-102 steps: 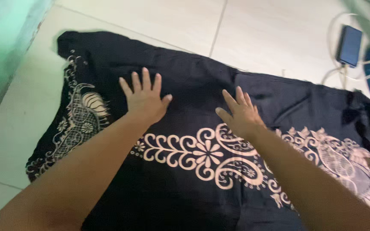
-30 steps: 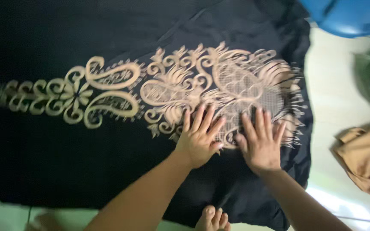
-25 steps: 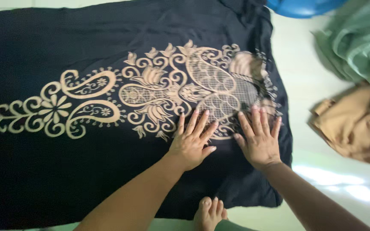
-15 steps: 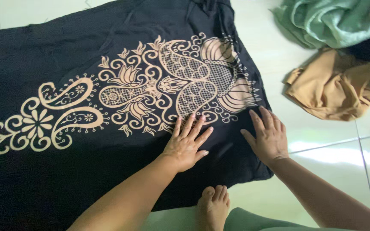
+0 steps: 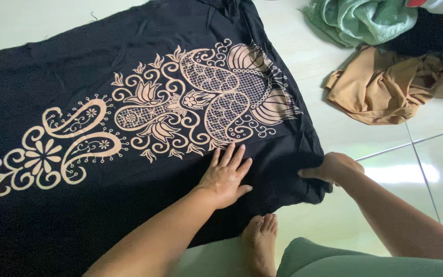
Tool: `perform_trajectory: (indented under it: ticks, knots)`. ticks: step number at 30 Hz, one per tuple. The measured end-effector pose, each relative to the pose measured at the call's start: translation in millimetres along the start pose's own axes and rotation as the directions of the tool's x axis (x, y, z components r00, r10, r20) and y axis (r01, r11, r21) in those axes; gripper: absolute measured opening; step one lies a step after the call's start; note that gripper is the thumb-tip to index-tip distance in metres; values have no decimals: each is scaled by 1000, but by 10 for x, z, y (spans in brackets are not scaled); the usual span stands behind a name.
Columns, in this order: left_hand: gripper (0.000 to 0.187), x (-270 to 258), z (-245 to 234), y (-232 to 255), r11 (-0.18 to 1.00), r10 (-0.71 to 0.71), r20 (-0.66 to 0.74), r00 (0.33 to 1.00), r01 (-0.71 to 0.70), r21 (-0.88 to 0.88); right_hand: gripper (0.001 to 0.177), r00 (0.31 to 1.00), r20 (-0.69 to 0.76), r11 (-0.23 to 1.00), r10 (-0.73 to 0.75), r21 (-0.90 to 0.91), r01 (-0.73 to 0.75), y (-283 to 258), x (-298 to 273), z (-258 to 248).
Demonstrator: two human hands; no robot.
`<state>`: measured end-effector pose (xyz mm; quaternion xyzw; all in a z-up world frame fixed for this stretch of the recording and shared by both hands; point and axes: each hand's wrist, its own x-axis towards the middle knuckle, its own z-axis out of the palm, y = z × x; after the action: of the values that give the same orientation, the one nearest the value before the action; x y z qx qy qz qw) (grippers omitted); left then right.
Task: The person folds a black garment with gold patterns by hand while sitting on a tiled floor by smoothing the fabric and folding the sides inward.
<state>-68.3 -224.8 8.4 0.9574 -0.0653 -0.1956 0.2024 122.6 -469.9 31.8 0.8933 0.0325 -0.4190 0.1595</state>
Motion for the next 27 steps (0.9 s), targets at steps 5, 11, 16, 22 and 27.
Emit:
perform_trajectory:
  ticks: [5, 11, 16, 22, 27]
  knots:
    - [73, -7, 37, 89, 996, 10, -74, 997, -17, -89, 44, 980, 152, 949, -130, 306, 79, -72, 397, 220]
    - [76, 63, -150, 249, 972, -67, -155, 986, 29, -235, 20, 892, 109, 88, -439, 993, -78, -477, 185, -116]
    - [44, 176, -122, 211, 940, -240, -238, 941, 164, -298, 27, 858, -28, -227, -513, 968, -105, -655, 255, -460]
    - [21, -5, -182, -466, 875, -479, -300, 825, 421, -240, 31, 864, -74, -386, -498, 911, -144, -647, 864, -627]
    - [27, -464, -644, -1143, 662, -747, -22, 665, 739, -130, 28, 934, -76, -582, -348, 799, -151, -830, 1022, -851]
